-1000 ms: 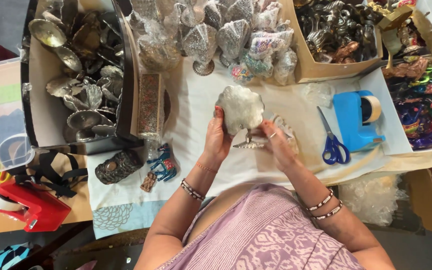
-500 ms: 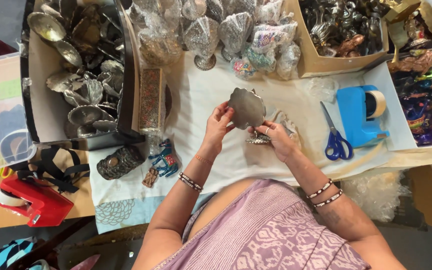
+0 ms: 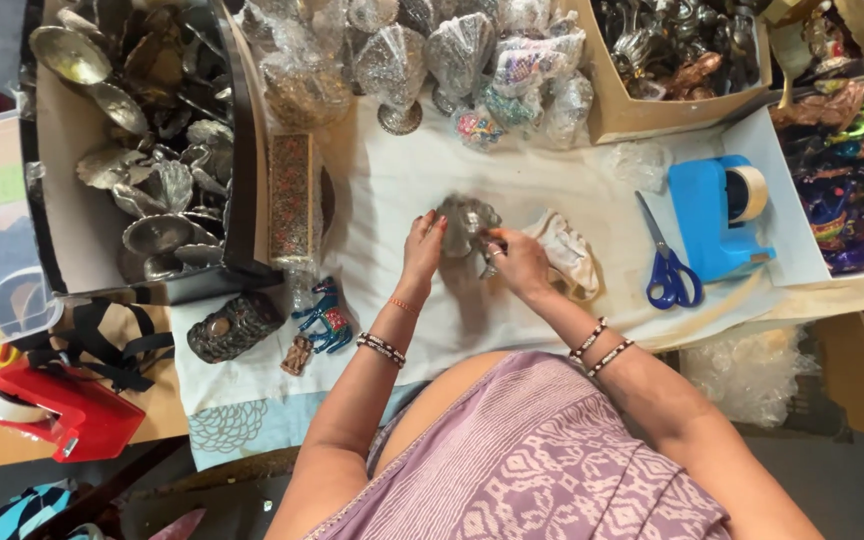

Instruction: The recorder cleans silver-colored figurines and wraps them securely in bubble wrap.

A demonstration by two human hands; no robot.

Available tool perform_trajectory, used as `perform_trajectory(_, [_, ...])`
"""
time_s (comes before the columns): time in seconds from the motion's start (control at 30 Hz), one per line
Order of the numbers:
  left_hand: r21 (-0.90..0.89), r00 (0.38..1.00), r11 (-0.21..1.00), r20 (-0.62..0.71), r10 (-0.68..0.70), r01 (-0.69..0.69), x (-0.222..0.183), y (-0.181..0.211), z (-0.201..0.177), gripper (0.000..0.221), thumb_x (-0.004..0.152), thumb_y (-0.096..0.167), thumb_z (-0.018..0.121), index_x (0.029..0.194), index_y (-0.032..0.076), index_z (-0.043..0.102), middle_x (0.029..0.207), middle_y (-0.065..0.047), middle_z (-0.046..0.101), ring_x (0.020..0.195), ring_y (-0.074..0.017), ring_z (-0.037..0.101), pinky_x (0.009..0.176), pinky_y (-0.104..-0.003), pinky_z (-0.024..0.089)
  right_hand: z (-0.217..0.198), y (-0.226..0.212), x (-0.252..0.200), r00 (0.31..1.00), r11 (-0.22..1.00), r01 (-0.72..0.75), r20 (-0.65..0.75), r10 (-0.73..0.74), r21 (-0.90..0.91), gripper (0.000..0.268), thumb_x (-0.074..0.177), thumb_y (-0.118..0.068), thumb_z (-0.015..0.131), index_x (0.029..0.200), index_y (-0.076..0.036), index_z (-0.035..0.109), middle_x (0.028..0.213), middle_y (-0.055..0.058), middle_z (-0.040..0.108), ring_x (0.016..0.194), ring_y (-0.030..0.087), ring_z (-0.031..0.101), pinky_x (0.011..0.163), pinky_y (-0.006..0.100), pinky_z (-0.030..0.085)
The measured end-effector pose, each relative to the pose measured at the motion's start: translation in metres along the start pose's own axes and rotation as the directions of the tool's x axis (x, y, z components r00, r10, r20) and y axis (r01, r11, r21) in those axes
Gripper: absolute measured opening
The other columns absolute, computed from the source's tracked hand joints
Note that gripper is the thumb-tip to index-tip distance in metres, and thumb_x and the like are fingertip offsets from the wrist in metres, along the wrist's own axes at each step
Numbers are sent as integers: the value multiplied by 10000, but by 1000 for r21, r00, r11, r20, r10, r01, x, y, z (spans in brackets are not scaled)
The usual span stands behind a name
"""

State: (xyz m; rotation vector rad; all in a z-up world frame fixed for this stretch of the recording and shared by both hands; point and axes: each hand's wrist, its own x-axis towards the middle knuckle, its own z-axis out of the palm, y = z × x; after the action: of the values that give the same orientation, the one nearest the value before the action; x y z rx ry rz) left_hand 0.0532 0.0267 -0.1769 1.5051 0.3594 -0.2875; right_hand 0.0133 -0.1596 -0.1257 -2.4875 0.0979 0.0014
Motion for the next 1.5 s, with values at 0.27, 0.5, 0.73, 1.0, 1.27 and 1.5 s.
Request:
perform_trajectory(0.27, [-77, 979, 980, 83, 187, -181, 5, -38, -11, 505, 991, 208, 653, 1421, -17, 514, 1323, -115, 645, 1202, -161, 603, 1030, -292, 469, -21, 28, -11, 988, 988, 139, -61, -143, -64, 219, 939, -250, 716, 1120, -133, 752, 1089, 121, 740, 1089, 302, 670, 956, 422, 515])
perform_trajectory(0.5, [-160, 970, 962, 63, 235, -222, 33, -100, -31, 314, 992, 138, 669, 1249, -39, 632, 1125, -64, 705, 1013, -119, 651, 899, -261, 529, -56, 94, -63, 951, 848, 207, -105, -292, -488, 446, 863, -335, 696, 1290, -204, 682, 1420, 34, 581, 1320, 349, 461, 1053, 550, 375])
perform_trajectory(0.73, [-209, 986, 965, 27, 167, -158, 43, -103, -39, 235, 1001, 113, 650, 1190, -26, 668, 1041, -33, 714, 920, -99, 632, 815, -246, 523, -50, 111, -55, 953, 866, 157, -156, -259, -474, 385, 927, -308, 688, 1295, -196, 672, 1434, 9, 571, 1337, 301, 487, 1068, 529, 410])
perform_trajectory(1.0, [-168, 967, 954, 5, 254, -249, 24, -95, -44, 229, 1009, 110, 625, 1217, 19, 656, 1062, -21, 711, 958, -88, 651, 862, -224, 519, -125, 110, -15, 881, 892, 76, -388, -270, -446, 469, 711, -245, 780, 1166, -144, 740, 1328, 194, 619, 1115, 423, 591, 879, 458, 514])
perform_trajectory(1.27, [378, 797, 855, -356, 488, -355, -51, -23, 1, 270, 964, 97, 693, 1219, 11, 679, 1094, -100, 710, 1021, -226, 645, 932, -342, 503, -304, -17, -102, 952, 658, 287, -133, -274, 696, 503, 1059, -240, 549, 1486, 22, 513, 1462, 97, 580, 1079, 114, 611, 950, 290, 520])
perform_trajectory(1.5, [509, 635, 625, -183, 751, -592, -107, 64, 98, 295, 914, 30, 690, 1208, 40, 692, 1199, -127, 690, 1137, -311, 603, 1014, -413, 478, -357, -23, -139, 922, 703, 377, -315, -224, 603, 377, 1102, -206, 561, 1384, 43, 547, 1376, 130, 602, 1060, 147, 631, 936, 314, 545])
